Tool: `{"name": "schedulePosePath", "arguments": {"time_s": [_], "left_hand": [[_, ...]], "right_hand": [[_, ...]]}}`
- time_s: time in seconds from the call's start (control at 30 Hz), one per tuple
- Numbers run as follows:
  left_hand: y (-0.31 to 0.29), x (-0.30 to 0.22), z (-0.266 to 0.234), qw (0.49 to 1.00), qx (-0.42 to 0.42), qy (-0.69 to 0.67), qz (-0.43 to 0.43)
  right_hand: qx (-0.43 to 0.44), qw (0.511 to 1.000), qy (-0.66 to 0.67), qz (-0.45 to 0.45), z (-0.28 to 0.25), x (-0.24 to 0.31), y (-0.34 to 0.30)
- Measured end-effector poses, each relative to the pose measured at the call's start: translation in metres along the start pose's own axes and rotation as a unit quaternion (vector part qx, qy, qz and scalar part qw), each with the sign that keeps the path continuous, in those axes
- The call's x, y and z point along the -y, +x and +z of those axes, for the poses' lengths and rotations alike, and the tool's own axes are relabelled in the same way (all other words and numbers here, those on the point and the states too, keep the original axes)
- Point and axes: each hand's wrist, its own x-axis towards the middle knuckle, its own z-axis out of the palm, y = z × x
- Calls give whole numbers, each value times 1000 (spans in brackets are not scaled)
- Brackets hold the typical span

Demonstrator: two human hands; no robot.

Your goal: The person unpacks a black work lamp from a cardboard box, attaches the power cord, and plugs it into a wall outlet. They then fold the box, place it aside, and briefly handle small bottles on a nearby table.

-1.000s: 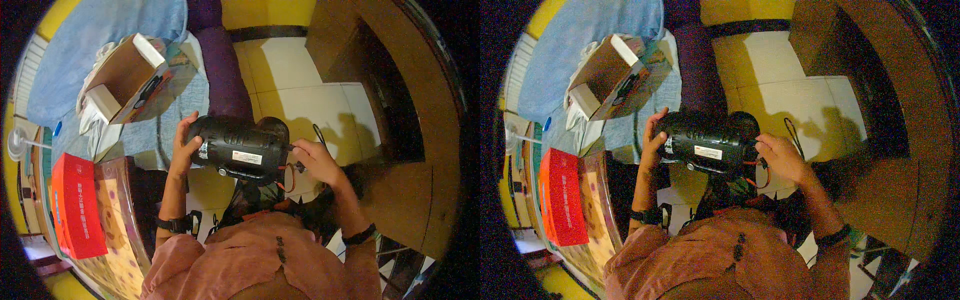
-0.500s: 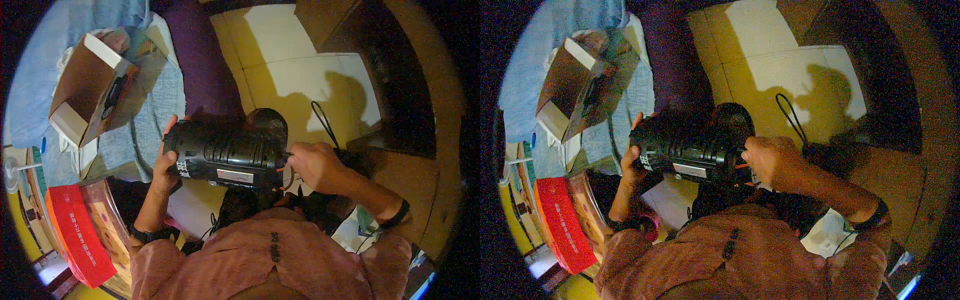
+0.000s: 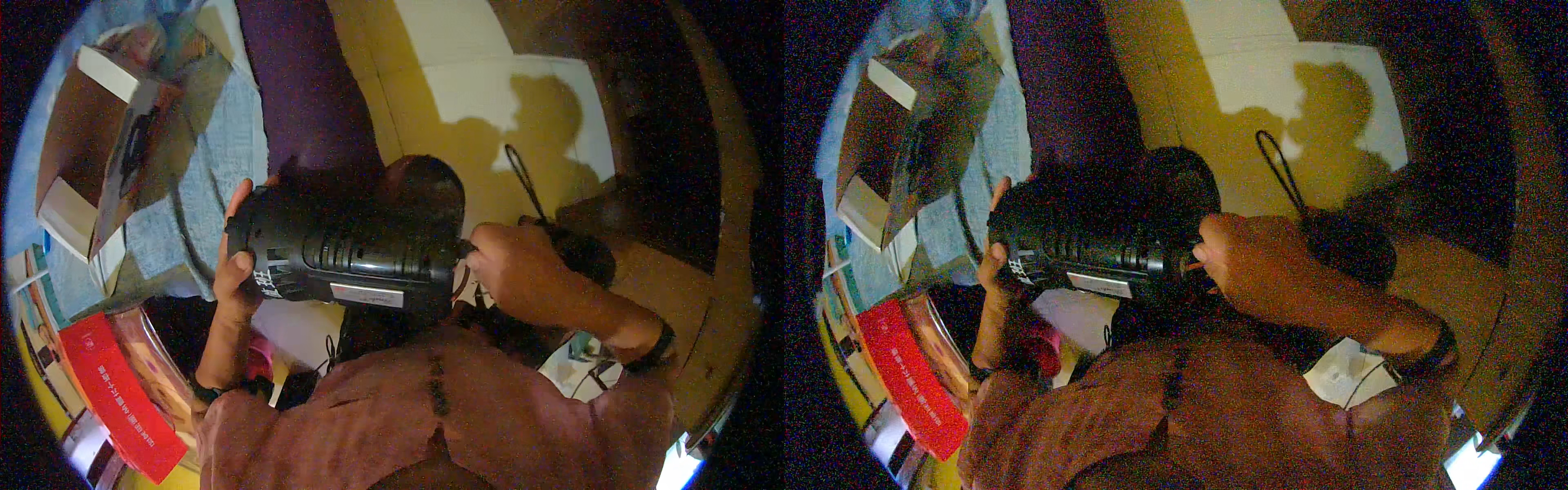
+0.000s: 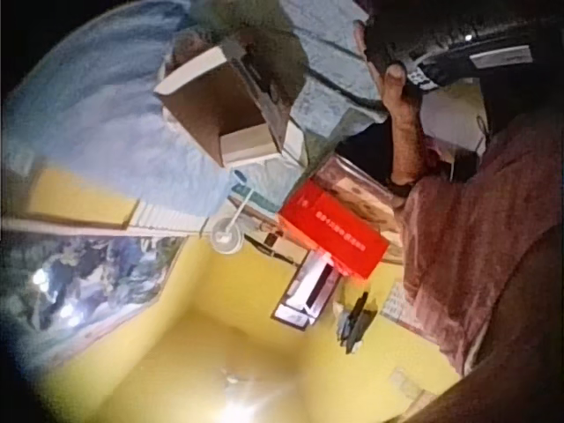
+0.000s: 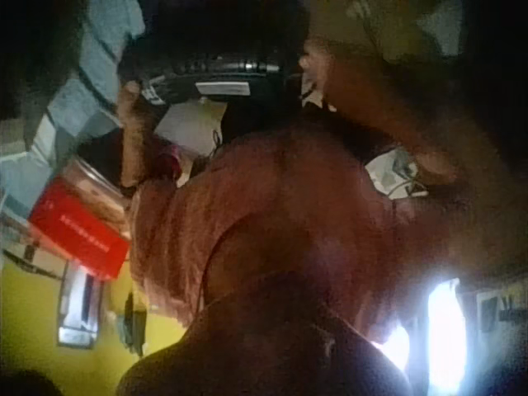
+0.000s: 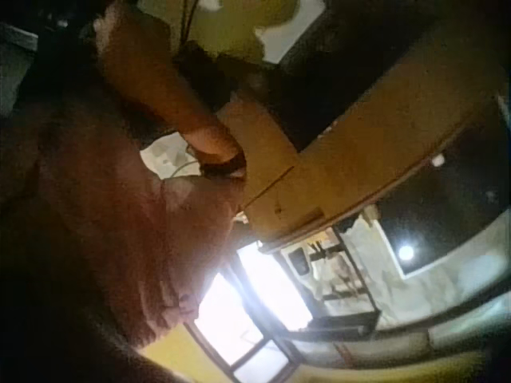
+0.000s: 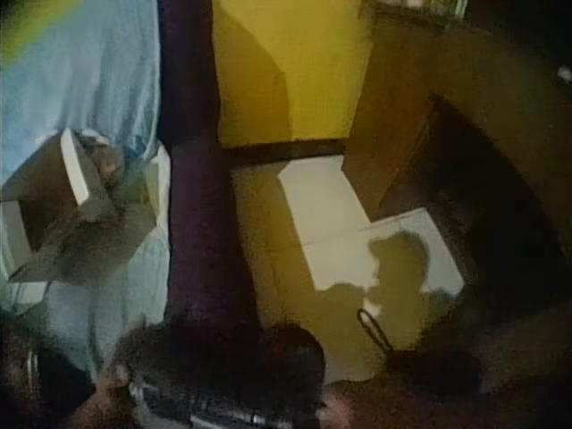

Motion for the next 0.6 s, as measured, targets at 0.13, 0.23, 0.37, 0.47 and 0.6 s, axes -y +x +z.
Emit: {"name": "schedulePosePath", "arguments": {"time_s": [0.13,0.23,0.37,0.47,0.6], "left_hand": [[-10,-4,-10,999,-4,33,-8],[-21,-1,-16,995,-22,97,24],[-34,5,-20,961,-146,227,57],[-33,8,-13,937,-160,283,128],[-24,6,-1,927,-181,280,169]], "right_hand": [[-68,988,49,-133,12,-11,-4],[-56,971,215,-86,29,-10,-15],[-114,971,124,-168,34,-15,-38],[-165,973,-4,-162,41,-16,-65],[-238,957,23,-162,55,-21,-75]]}}
